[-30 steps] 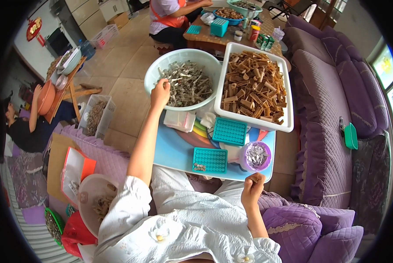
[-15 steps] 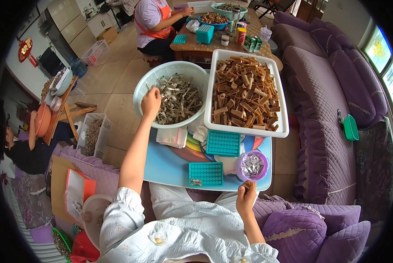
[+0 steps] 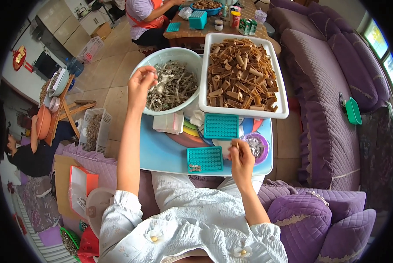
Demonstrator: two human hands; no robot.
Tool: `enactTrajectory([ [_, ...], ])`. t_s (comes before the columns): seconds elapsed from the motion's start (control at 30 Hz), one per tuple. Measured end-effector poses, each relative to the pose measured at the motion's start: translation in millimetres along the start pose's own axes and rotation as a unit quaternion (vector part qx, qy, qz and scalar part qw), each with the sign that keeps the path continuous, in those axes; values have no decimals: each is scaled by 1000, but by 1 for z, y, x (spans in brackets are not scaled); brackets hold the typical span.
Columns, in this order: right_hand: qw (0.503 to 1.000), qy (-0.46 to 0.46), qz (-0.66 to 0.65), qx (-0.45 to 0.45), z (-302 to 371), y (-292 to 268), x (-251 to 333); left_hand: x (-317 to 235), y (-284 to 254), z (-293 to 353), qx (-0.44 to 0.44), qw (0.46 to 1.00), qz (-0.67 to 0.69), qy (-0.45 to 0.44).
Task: The person assembles components by hand, inserting small white pins into brown blocks.
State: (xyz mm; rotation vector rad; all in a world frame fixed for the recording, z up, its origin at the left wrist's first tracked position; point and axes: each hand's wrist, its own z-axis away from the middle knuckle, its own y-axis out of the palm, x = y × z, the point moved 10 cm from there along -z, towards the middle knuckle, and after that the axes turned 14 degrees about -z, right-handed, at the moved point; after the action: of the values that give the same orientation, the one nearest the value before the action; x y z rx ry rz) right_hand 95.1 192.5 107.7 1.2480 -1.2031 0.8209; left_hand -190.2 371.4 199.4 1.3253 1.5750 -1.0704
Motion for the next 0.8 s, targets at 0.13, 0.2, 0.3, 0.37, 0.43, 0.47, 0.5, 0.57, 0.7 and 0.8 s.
enactTrajectory([
  [0.13, 999, -27, 5, 15, -22, 28, 45, -11, 63, 74, 99, 991, 83, -42],
  [0.2, 997, -70, -1, 28, -30, 44, 60, -11, 92, 115, 148, 976, 132, -83],
  [0.3, 995, -79, 29, 62, -30, 62, 53, -15, 118, 159, 155, 969, 138, -130],
  [0.37, 996, -32, 28, 79, -16, 67, 37, -9, 118, 178, 115, 976, 120, -141],
  [0.43, 997, -10, 15, 74, -5, 67, 26, -11, 111, 185, 71, 988, 75, -119],
  [0.47, 997, -4, 15, 72, 1, 67, 21, -11, 112, 190, 72, 987, 74, -125],
  [0.5, 998, -4, -9, 70, 7, 67, 18, -12, 107, 193, 44, 988, 77, -124],
  [0.57, 997, 1, -34, 68, 16, 70, 16, -12, 103, 199, 15, 989, 77, -127],
  [0.7, 993, 60, -63, 75, 29, 75, 9, -6, 85, 205, -71, 985, 73, -139],
  [0.8, 995, 53, -35, 71, 34, 79, 9, -1, 75, 208, -60, 991, -24, -113],
])
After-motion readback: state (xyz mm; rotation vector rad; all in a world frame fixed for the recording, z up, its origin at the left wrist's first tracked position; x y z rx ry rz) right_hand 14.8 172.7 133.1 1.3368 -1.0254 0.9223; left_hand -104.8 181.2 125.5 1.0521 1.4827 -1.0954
